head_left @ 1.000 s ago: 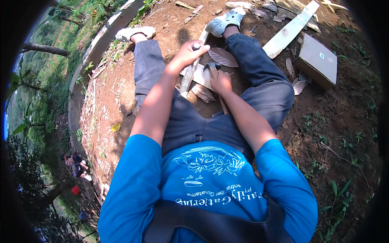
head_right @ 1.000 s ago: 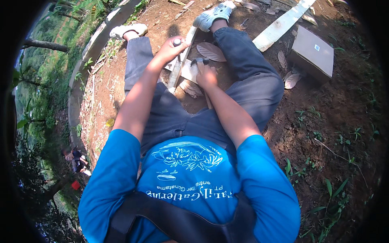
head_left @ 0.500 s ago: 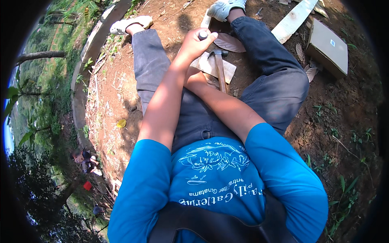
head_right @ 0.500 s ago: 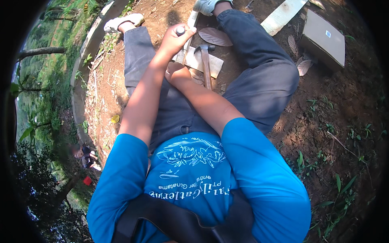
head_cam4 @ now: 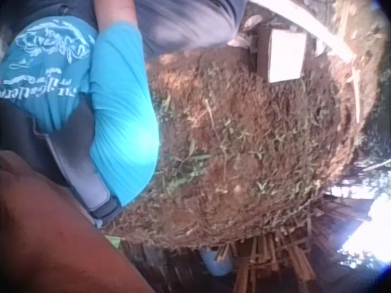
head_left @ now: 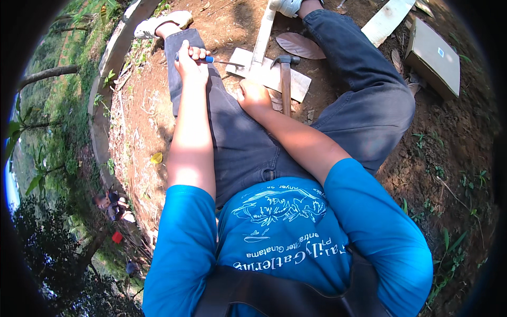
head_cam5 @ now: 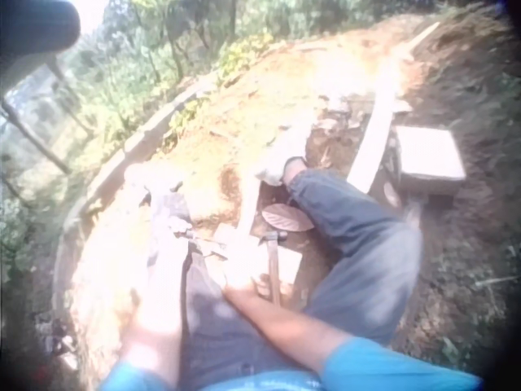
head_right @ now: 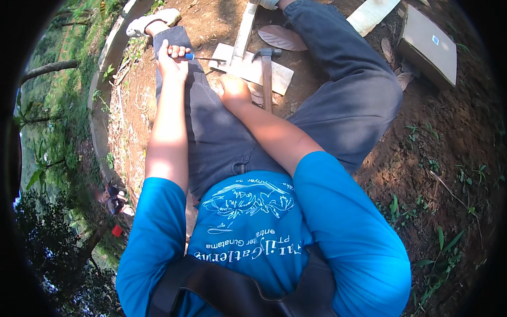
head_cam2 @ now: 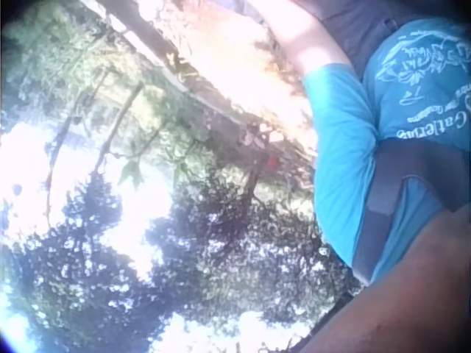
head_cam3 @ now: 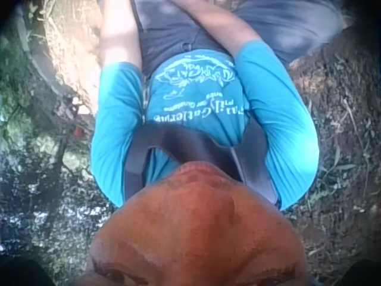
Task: The person sits on the ground and uses a hammer to drive nails into a small wooden plank. They repeatedly position the nail and strike it with the hammer, occasionally adjusting the wood or the nail's position.
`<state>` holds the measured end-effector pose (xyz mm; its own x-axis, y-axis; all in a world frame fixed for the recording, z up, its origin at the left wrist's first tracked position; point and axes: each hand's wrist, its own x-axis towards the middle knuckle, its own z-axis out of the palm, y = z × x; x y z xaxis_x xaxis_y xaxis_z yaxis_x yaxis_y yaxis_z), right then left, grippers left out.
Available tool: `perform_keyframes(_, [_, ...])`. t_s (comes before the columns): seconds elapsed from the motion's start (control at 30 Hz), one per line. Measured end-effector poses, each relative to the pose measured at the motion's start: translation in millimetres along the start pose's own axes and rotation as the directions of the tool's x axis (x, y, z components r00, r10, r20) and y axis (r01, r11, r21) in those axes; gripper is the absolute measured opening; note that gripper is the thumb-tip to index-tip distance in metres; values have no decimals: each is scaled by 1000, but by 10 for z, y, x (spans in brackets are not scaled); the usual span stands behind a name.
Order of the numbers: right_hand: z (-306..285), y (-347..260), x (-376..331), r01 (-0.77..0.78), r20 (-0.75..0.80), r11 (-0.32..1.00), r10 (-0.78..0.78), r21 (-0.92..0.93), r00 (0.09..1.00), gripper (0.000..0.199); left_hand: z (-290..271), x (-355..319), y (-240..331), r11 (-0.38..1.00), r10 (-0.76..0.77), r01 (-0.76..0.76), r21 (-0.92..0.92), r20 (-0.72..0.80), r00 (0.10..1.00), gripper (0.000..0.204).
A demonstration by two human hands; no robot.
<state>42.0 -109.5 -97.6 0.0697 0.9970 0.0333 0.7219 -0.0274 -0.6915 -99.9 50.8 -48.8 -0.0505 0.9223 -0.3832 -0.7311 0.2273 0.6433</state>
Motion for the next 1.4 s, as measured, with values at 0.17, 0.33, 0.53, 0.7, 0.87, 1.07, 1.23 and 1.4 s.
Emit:
perform_keyframes(0.17, [-159, 34, 176, -200, 300, 968, 148, 149, 942, 35, 306, -95, -24, 998, 66, -68, 8, 164, 984, 29])
perform_keyframes(0.33, [-438, 138, 321, -336, 398, 931, 366, -147, 841, 56, 573, -298, 100, 976, 194, -210, 60, 199, 961, 27])
perform_keyframes(0.53, [-739, -121, 297, -319, 429, 929, 369, -186, 824, 67, 532, -599, 235, 923, 250, -308, 230, 251, 935, 28])
perform_keyframes(0.7, [-199, 159, 283, -440, 378, 887, 458, -138, 805, 50, 634, -791, 133, 911, 216, -309, 274, 323, 922, 26])
perform_keyframes(0.87, [-125, 303, 239, -421, 457, 907, 374, 1, 807, 47, 780, -956, 28, 902, 171, -288, 320, 348, 922, 27])
perform_keyframes(1.07, [-266, 323, 275, -459, 610, 888, 376, -22, 698, 50, 1109, -1055, -146, 885, 149, -308, 350, 414, 898, 26])
perform_keyframes(1.23, [-396, 331, 120, -540, 443, 839, 461, 63, 769, 48, 1281, -984, -286, 805, 114, -361, 471, 474, 873, 23])
perform_keyframes(1.4, [-511, 256, 118, -590, 536, 807, 491, 17, 687, 58, 1326, -956, -406, 686, 71, -389, 614, 475, 877, 27])
